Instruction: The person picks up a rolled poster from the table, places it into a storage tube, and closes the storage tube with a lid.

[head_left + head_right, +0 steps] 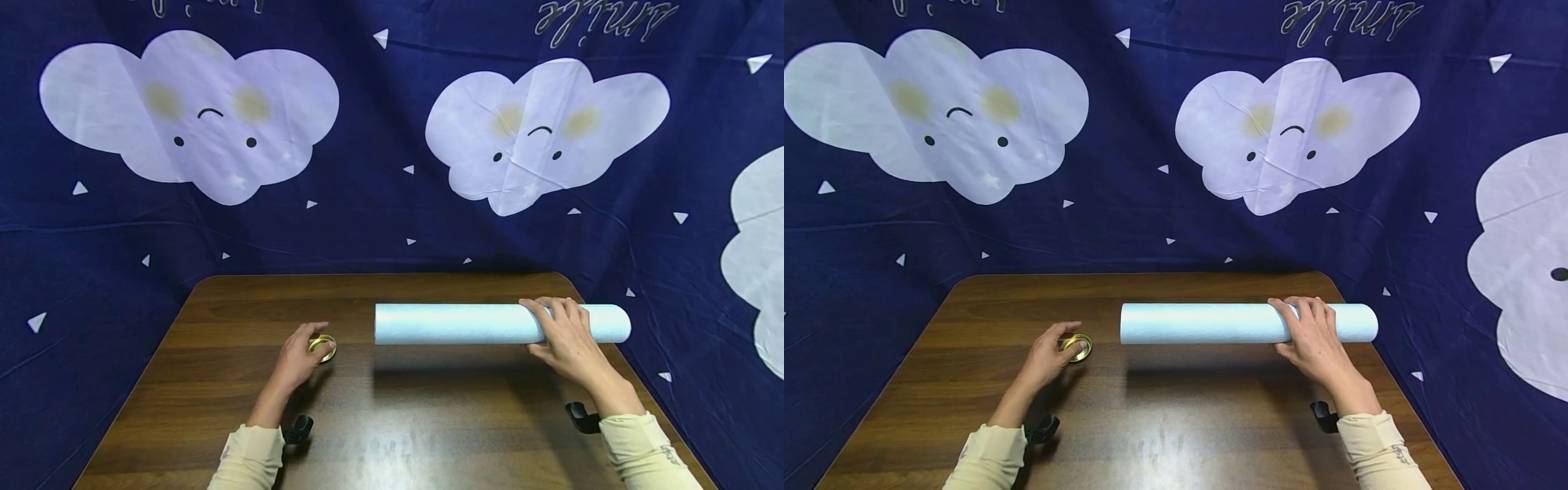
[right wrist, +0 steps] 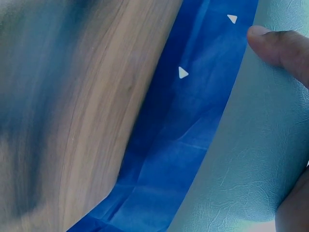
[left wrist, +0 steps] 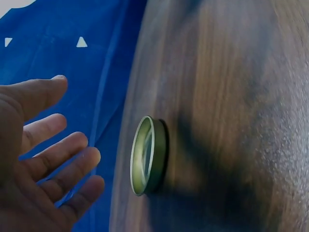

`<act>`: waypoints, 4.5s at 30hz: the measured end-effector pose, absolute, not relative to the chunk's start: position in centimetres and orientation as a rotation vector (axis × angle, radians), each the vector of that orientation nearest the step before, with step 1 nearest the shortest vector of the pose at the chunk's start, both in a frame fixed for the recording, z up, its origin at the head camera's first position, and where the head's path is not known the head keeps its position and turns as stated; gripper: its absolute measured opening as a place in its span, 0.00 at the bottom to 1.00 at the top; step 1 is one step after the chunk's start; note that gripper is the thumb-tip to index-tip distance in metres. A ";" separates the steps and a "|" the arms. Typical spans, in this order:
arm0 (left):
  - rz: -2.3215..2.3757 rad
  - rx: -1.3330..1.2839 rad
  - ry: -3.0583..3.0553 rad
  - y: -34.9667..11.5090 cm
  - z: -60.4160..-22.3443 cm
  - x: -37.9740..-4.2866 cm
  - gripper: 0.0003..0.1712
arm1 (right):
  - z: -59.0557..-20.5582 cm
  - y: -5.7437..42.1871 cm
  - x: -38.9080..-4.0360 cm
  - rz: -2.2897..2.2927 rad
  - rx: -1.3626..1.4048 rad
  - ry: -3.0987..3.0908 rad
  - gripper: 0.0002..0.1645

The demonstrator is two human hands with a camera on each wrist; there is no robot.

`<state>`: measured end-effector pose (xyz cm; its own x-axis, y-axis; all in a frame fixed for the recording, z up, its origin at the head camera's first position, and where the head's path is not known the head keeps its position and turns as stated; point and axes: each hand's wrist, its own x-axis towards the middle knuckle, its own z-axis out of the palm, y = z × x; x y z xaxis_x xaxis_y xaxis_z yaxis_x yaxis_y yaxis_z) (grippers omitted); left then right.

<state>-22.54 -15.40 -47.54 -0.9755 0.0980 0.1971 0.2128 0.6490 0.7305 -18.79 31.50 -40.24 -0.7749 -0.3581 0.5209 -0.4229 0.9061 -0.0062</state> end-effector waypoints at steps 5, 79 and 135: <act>-1.115 -0.265 -2.778 -15.5 -48.2 -22.9 0.28 | -40.3 31.5 -18.8 0.166 0.561 -2.544 0.51; -0.697 -0.247 -2.947 -15.3 -51.4 -24.2 0.42 | -41.1 31.5 -19.1 0.144 0.567 -2.551 0.52; -0.984 -0.202 -2.716 -16.1 -46.3 -22.5 0.41 | -40.5 31.0 -19.0 0.148 0.563 -2.557 0.51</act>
